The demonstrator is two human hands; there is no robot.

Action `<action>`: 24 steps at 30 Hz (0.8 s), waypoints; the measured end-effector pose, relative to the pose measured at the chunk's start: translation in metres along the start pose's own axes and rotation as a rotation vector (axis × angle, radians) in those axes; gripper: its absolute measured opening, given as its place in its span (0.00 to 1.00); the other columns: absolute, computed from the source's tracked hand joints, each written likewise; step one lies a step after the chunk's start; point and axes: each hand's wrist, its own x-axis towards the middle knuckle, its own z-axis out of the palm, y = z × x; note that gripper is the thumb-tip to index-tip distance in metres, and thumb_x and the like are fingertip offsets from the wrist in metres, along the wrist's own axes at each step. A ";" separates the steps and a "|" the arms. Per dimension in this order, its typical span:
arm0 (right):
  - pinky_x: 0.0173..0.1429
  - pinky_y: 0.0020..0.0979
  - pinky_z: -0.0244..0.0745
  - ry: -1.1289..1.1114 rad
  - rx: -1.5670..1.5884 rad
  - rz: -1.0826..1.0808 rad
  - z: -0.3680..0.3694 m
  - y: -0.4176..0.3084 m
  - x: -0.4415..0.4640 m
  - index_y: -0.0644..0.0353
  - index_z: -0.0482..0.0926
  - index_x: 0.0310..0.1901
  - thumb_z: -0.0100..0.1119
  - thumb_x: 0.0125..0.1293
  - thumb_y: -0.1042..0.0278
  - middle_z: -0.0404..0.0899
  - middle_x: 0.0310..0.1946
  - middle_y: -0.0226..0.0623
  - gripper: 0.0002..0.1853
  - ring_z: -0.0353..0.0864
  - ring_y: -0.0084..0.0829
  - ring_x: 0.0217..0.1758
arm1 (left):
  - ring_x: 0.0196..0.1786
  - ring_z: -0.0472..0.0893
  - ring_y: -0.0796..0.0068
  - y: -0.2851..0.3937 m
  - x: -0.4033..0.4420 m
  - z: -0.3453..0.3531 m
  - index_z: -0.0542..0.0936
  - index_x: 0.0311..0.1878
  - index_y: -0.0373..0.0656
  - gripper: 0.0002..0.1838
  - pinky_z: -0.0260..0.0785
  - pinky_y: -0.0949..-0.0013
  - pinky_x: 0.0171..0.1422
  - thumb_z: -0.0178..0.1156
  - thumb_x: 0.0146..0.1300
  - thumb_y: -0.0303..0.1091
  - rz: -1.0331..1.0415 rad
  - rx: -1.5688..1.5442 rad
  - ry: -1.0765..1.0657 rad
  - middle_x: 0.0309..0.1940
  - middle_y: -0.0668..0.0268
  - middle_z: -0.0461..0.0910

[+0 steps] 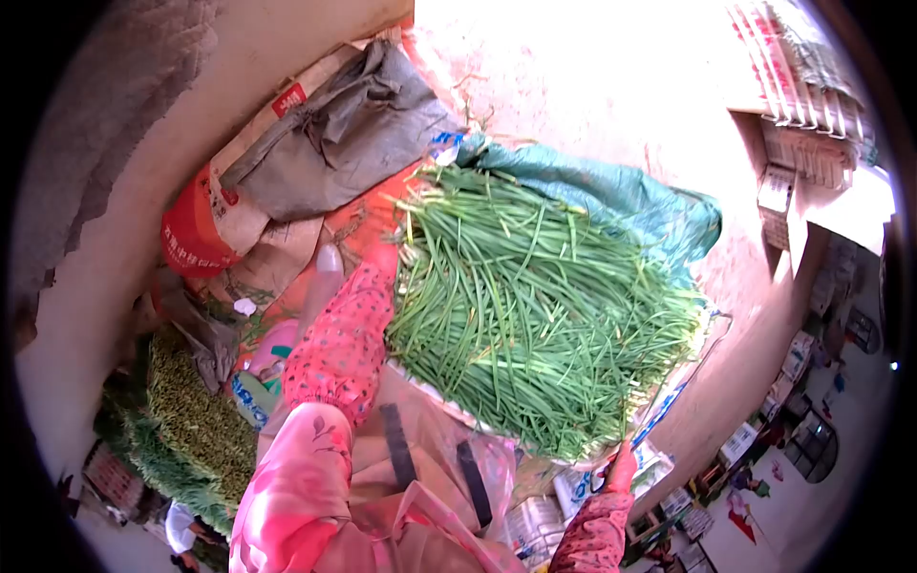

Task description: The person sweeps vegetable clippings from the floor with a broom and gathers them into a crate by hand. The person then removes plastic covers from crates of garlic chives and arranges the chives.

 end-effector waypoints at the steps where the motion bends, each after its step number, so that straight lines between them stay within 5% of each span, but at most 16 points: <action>1: 0.08 0.27 0.57 0.001 -0.005 -0.004 0.002 -0.003 0.000 0.56 0.63 0.14 0.47 0.55 0.40 0.57 0.07 0.29 0.27 0.55 0.25 0.05 | 0.37 0.76 0.57 0.005 0.003 -0.001 0.77 0.36 0.40 0.23 0.65 0.59 0.39 0.39 0.60 0.49 0.006 0.006 0.023 0.31 0.52 0.77; 3: 0.08 0.27 0.56 0.050 -0.048 -0.085 0.010 0.012 0.022 0.56 0.63 0.15 0.47 0.55 0.40 0.56 0.06 0.29 0.26 0.55 0.26 0.05 | 0.34 0.76 0.60 0.014 0.010 -0.003 0.77 0.34 0.40 0.22 0.65 0.60 0.36 0.39 0.59 0.48 0.018 0.017 0.068 0.29 0.55 0.77; 5: 0.08 0.27 0.55 0.039 -0.045 -0.089 0.021 0.025 0.053 0.57 0.63 0.15 0.46 0.55 0.41 0.56 0.06 0.29 0.26 0.55 0.26 0.05 | 0.31 0.76 0.60 -0.038 0.020 0.018 0.77 0.34 0.40 0.22 0.64 0.61 0.34 0.41 0.58 0.49 -0.047 0.499 -0.140 0.28 0.55 0.77; 6: 0.08 0.27 0.55 0.033 -0.050 -0.088 0.021 0.035 0.053 0.57 0.64 0.15 0.46 0.56 0.41 0.57 0.06 0.30 0.26 0.55 0.26 0.05 | 0.32 0.76 0.57 -0.004 0.007 -0.004 0.76 0.33 0.39 0.19 0.64 0.59 0.33 0.44 0.57 0.46 -0.009 0.273 -0.278 0.28 0.53 0.77; 9: 0.08 0.28 0.55 0.017 -0.069 0.010 0.032 0.019 0.050 0.56 0.65 0.15 0.45 0.56 0.42 0.57 0.06 0.29 0.25 0.56 0.26 0.05 | 0.32 0.76 0.55 0.049 -0.003 -0.010 0.76 0.32 0.38 0.16 0.64 0.58 0.32 0.46 0.56 0.42 -0.086 0.305 -0.264 0.26 0.52 0.76; 17: 0.08 0.26 0.51 0.064 -0.011 -0.005 0.029 0.011 0.022 0.53 0.63 0.15 0.48 0.55 0.43 0.55 0.06 0.27 0.24 0.53 0.24 0.05 | 0.31 0.77 0.55 0.008 0.012 0.000 0.76 0.33 0.39 0.14 0.66 0.58 0.31 0.47 0.55 0.39 0.062 0.309 -0.240 0.25 0.52 0.76; 19: 0.08 0.25 0.51 0.094 -0.012 -0.053 0.029 0.008 0.011 0.53 0.63 0.15 0.47 0.55 0.43 0.55 0.06 0.27 0.23 0.53 0.23 0.06 | 0.31 0.76 0.53 -0.001 0.014 0.007 0.76 0.32 0.40 0.13 0.66 0.57 0.30 0.47 0.55 0.39 -0.030 0.092 -0.267 0.25 0.53 0.76; 23: 0.08 0.25 0.51 0.128 0.016 -0.138 0.033 0.008 -0.005 0.55 0.63 0.15 0.47 0.56 0.45 0.58 0.07 0.29 0.23 0.55 0.24 0.05 | 0.31 0.76 0.49 0.021 0.001 -0.012 0.76 0.32 0.39 0.13 0.66 0.55 0.30 0.48 0.54 0.38 0.201 0.319 -0.209 0.25 0.49 0.75; 24: 0.08 0.26 0.52 0.102 0.029 -0.143 0.032 0.011 -0.004 0.56 0.63 0.15 0.47 0.56 0.44 0.58 0.07 0.30 0.24 0.55 0.25 0.05 | 0.32 0.76 0.51 0.009 0.007 -0.004 0.76 0.32 0.39 0.13 0.67 0.56 0.32 0.50 0.52 0.39 0.102 0.221 -0.205 0.27 0.48 0.76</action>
